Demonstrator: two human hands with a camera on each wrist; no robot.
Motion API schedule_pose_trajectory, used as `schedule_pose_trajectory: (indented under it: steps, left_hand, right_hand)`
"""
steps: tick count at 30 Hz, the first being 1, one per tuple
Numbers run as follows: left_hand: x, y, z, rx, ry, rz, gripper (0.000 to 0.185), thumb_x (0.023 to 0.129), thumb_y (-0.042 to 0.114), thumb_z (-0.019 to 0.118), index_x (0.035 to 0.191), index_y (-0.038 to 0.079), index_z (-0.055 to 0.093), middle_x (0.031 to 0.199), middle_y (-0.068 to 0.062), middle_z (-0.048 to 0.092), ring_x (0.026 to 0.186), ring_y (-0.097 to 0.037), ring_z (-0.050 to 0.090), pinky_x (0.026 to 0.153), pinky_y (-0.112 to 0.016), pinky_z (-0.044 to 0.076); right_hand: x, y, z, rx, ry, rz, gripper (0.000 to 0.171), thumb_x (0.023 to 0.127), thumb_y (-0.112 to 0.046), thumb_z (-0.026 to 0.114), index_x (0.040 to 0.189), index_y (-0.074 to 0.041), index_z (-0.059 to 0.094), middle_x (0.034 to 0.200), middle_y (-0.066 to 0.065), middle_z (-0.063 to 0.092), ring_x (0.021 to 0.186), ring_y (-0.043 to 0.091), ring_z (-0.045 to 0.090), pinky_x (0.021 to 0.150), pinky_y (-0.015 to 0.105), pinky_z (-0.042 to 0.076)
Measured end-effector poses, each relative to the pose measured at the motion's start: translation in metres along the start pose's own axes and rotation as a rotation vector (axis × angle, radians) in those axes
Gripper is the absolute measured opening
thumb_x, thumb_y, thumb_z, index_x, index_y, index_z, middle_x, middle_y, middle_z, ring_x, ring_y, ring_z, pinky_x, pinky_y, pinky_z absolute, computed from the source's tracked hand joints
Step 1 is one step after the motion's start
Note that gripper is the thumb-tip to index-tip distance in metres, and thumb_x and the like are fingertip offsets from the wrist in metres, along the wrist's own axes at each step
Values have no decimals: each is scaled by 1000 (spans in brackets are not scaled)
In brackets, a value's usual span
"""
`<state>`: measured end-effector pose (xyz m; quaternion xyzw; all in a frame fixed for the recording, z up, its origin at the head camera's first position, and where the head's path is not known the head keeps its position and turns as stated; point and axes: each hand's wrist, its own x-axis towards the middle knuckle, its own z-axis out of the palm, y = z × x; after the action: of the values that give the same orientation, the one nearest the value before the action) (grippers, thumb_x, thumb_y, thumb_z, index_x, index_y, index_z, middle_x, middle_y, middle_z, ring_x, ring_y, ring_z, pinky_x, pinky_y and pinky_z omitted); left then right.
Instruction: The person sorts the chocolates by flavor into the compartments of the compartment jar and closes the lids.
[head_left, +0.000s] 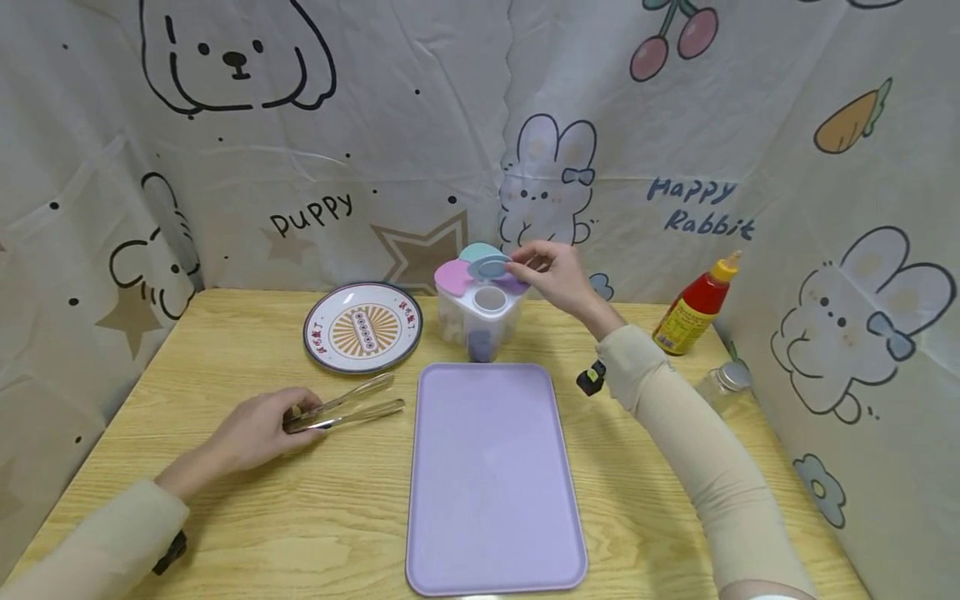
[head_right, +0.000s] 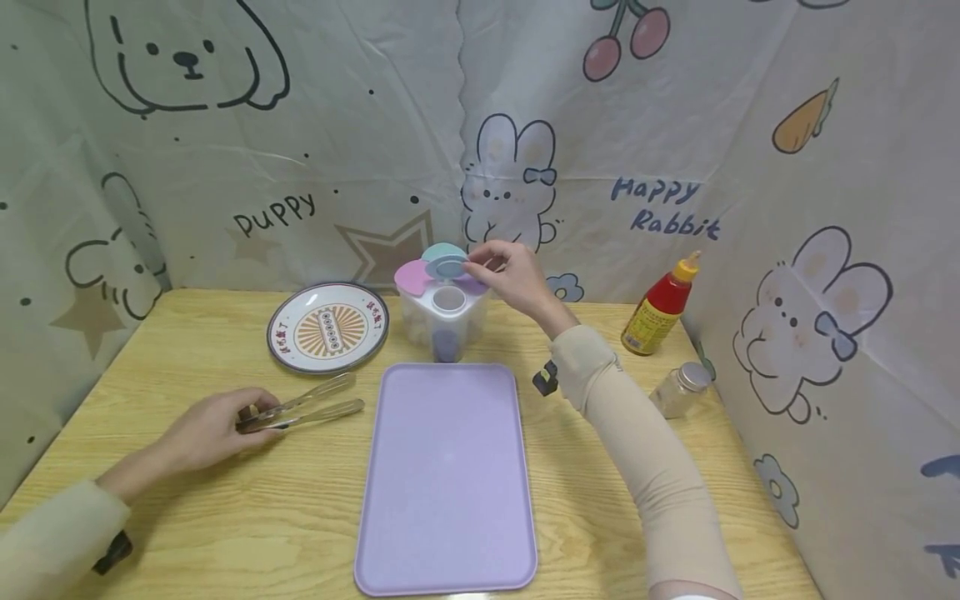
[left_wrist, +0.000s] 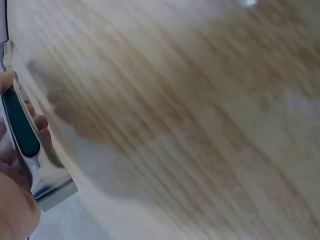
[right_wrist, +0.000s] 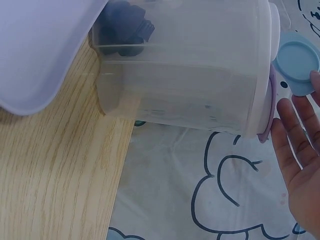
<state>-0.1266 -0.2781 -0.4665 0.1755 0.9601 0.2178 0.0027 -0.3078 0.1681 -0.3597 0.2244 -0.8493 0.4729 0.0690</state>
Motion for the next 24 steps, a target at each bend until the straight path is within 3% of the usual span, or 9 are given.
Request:
schedule_pose_trajectory:
  steps: [9,14,19,24]
  left_hand:
    - [-1,-6,4,34,5,-1,30,86,40,87,105,21,73,91,10,70,78,-3,57,69,-30,48]
    - [6,-3,-2,61,-16,-1,44,83,51,87,110,19,72,92,8,66,78,-5,53,67,-28,45]
    - [31,14,-19,39,42,10,47,87,52,83,116,16,73,104,1,72,87,-13,60,72,-31,47]
    - [75,44,-33,-37,151,111,31,92,35,81,114,14,74,102,-3,74,87,-17,65,74,-33,50]
  right_hand:
    - [2,0,3,7,-3,-5,17,96,-17,78,107,-4,77,100,15,77,79,10,67,71,21,54]
    - [2,-2,3,5,-6,-6,19,96,-18,78,108,-3,77,102,16,77,80,10,66,72,21,54]
    - [-1,-2,2,-12,-15,-12,21,96,-19,79,109,-3,76,105,16,76,82,9,66,74,21,54]
    - [-6,-1,1,-14,-14,-25,19,95,-17,79,107,-2,76,103,17,76,80,11,65,70,20,53]
